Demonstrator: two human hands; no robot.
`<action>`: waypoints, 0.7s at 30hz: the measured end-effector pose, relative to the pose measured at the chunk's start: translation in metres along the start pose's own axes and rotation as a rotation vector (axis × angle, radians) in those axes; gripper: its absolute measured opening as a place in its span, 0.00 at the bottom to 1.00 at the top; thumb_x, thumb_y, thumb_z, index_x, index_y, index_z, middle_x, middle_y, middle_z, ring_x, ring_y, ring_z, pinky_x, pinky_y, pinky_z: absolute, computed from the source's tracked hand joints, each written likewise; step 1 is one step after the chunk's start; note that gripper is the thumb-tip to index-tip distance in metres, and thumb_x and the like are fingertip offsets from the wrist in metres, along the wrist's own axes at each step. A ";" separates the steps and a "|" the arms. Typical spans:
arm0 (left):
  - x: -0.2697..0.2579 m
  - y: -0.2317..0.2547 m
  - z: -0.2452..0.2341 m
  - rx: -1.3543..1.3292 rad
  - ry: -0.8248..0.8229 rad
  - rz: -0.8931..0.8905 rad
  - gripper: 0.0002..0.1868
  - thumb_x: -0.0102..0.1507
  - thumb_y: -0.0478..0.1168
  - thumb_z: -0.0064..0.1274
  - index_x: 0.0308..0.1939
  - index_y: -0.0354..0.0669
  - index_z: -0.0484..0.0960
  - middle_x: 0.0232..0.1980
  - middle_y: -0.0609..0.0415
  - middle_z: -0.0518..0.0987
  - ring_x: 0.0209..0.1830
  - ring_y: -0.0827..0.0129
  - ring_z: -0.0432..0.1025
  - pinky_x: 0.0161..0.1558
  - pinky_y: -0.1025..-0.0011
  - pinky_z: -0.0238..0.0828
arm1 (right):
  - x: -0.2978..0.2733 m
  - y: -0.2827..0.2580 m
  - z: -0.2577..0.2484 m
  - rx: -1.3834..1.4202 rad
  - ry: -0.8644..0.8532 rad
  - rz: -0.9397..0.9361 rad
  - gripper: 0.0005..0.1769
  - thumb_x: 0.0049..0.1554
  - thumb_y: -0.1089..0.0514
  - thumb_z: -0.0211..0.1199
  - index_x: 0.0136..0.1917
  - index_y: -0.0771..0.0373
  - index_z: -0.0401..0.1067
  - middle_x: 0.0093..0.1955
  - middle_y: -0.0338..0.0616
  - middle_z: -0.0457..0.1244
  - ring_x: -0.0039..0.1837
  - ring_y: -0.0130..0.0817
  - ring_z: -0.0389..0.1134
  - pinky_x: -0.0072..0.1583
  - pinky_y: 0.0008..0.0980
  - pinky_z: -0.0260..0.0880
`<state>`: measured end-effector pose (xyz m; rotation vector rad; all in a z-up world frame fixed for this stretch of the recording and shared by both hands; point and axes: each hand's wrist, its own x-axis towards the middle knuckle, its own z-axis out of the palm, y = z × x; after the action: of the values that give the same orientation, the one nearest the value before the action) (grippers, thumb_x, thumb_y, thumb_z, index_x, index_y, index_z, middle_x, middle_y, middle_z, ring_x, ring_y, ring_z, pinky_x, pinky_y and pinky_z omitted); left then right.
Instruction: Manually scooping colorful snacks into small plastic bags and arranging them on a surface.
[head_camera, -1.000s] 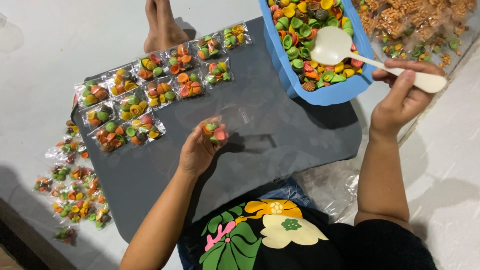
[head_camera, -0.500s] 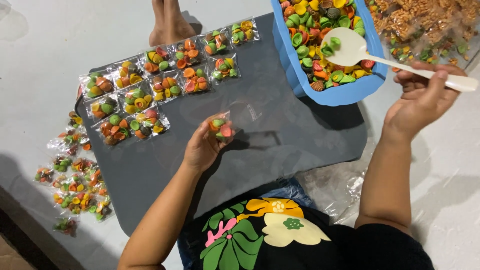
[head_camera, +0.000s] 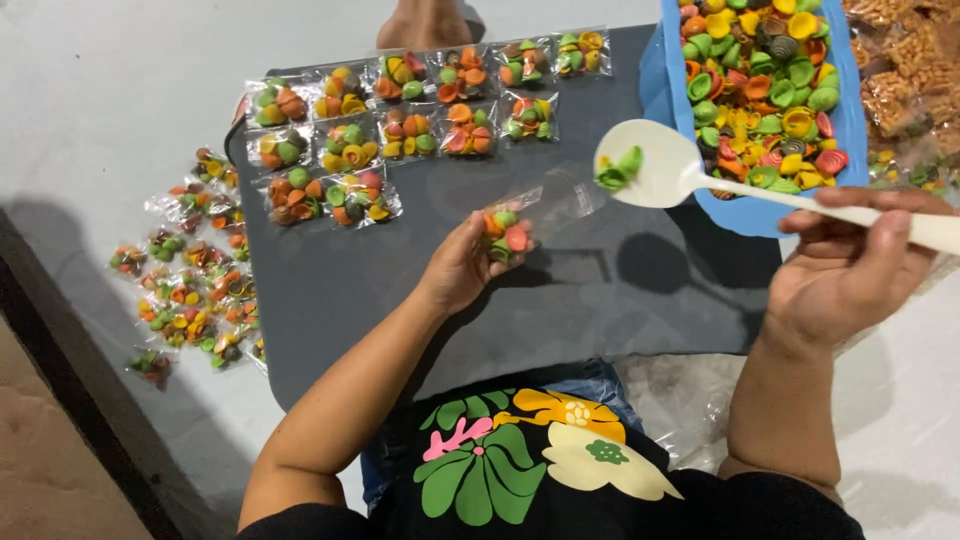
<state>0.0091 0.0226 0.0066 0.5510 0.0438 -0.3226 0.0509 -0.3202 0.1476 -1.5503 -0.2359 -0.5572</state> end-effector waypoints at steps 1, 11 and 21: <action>0.000 0.001 0.001 -0.006 -0.015 -0.002 0.29 0.73 0.53 0.43 0.71 0.36 0.69 0.59 0.44 0.79 0.56 0.58 0.78 0.54 0.70 0.80 | -0.002 -0.002 0.009 0.001 -0.038 -0.022 0.08 0.78 0.55 0.42 0.67 0.52 0.61 0.55 0.50 0.65 0.45 0.36 0.66 0.50 0.30 0.74; -0.003 0.004 0.001 -0.064 -0.063 0.016 0.28 0.74 0.51 0.40 0.70 0.32 0.67 0.61 0.40 0.78 0.56 0.56 0.78 0.54 0.71 0.81 | -0.015 -0.005 0.042 -0.130 -0.212 -0.337 0.08 0.75 0.62 0.38 0.66 0.62 0.53 0.51 0.52 0.57 0.52 0.43 0.67 0.54 0.37 0.77; -0.003 0.005 0.003 -0.027 -0.070 0.007 0.26 0.74 0.49 0.42 0.69 0.33 0.68 0.57 0.40 0.80 0.54 0.60 0.79 0.54 0.72 0.81 | -0.031 -0.019 0.044 -0.172 -0.282 -0.388 0.06 0.73 0.64 0.39 0.63 0.63 0.50 0.51 0.58 0.60 0.53 0.47 0.68 0.55 0.42 0.78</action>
<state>0.0077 0.0256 0.0121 0.5132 -0.0212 -0.3333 0.0237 -0.2694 0.1509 -1.7614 -0.7313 -0.6721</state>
